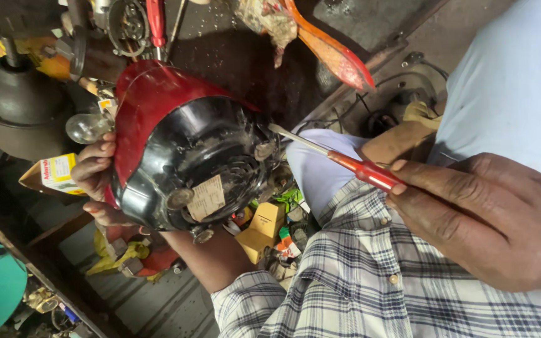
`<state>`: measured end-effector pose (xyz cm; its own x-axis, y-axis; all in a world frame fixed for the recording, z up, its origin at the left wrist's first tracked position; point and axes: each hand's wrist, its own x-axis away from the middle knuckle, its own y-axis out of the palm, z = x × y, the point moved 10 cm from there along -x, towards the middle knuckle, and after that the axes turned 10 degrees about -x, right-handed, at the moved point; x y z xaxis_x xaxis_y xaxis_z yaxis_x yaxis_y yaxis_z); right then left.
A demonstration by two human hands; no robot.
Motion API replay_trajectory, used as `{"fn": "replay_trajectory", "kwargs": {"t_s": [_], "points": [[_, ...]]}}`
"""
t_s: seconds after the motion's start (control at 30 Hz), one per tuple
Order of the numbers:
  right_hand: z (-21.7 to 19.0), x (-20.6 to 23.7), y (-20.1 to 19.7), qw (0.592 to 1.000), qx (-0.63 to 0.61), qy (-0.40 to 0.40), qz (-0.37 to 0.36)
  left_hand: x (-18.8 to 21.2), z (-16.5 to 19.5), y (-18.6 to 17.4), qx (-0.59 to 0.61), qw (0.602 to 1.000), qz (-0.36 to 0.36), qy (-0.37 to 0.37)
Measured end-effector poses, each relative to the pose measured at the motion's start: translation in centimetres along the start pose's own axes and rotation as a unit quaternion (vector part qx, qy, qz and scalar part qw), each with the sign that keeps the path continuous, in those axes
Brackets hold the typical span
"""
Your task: The person disassembles a red blender base, removes the motor housing, and uses screwdrivers to adjust internal components. They then reassemble the unit and place it on the workbench.
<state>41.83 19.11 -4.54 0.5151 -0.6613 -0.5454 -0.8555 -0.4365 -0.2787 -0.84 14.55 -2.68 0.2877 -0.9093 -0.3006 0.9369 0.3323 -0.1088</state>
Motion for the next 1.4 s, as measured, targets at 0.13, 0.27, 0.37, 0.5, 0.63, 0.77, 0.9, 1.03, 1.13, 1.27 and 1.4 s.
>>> {"fn": "replay_trajectory", "kwargs": {"t_s": [0.13, 0.27, 0.37, 0.5, 0.63, 0.77, 0.9, 1.03, 1.13, 1.27, 1.4], "points": [[-0.5, -0.2, 0.0, 1.0, 0.009, -0.018, -0.002, -1.9, -1.3, 1.9, 0.056, 0.997, -0.013, -0.048], [-1.6, -0.2, 0.8, 0.998, 0.031, -0.052, -0.022, -2.9, -2.4, 1.7, 0.175, 0.98, 0.039, -0.088], [-2.0, -0.7, 0.9, 0.995, 0.031, -0.093, 0.015, -3.2, -1.7, 2.4, 0.16, 0.985, -0.024, -0.055], [-2.2, -1.5, 1.4, 0.994, 0.055, -0.091, 0.002, -2.9, -3.1, 2.0, 0.065, 0.992, -0.029, -0.107], [-2.7, -2.3, 1.9, 0.993, 0.075, -0.093, 0.001, -2.5, -3.3, 2.3, 0.109, 0.988, -0.036, -0.1], [-3.3, -2.9, 2.6, 0.991, 0.084, -0.082, -0.063, -0.6, -4.4, 2.0, 0.168, 0.974, -0.011, -0.154], [-4.3, -3.2, 2.9, 0.983, 0.134, -0.089, -0.084, -0.5, -5.5, 0.7, 0.181, 0.97, -0.011, -0.161], [-4.5, -3.6, 3.1, 0.977, 0.18, -0.065, -0.094, -0.8, -7.9, -1.3, 0.299, 0.927, 0.058, -0.219], [-4.0, -3.8, 3.5, 0.968, 0.221, -0.025, -0.118, -0.9, -4.5, -1.3, 0.11, 0.99, -0.029, -0.083], [-4.0, -4.0, 3.9, 0.952, 0.272, -0.015, -0.142, -1.2, 2.5, 1.3, -0.148, 0.98, -0.066, 0.115], [-3.9, -4.5, 4.5, 0.952, 0.263, 0.025, -0.156, -1.0, 1.4, 1.8, -0.126, 0.988, 0.031, 0.082]]}}
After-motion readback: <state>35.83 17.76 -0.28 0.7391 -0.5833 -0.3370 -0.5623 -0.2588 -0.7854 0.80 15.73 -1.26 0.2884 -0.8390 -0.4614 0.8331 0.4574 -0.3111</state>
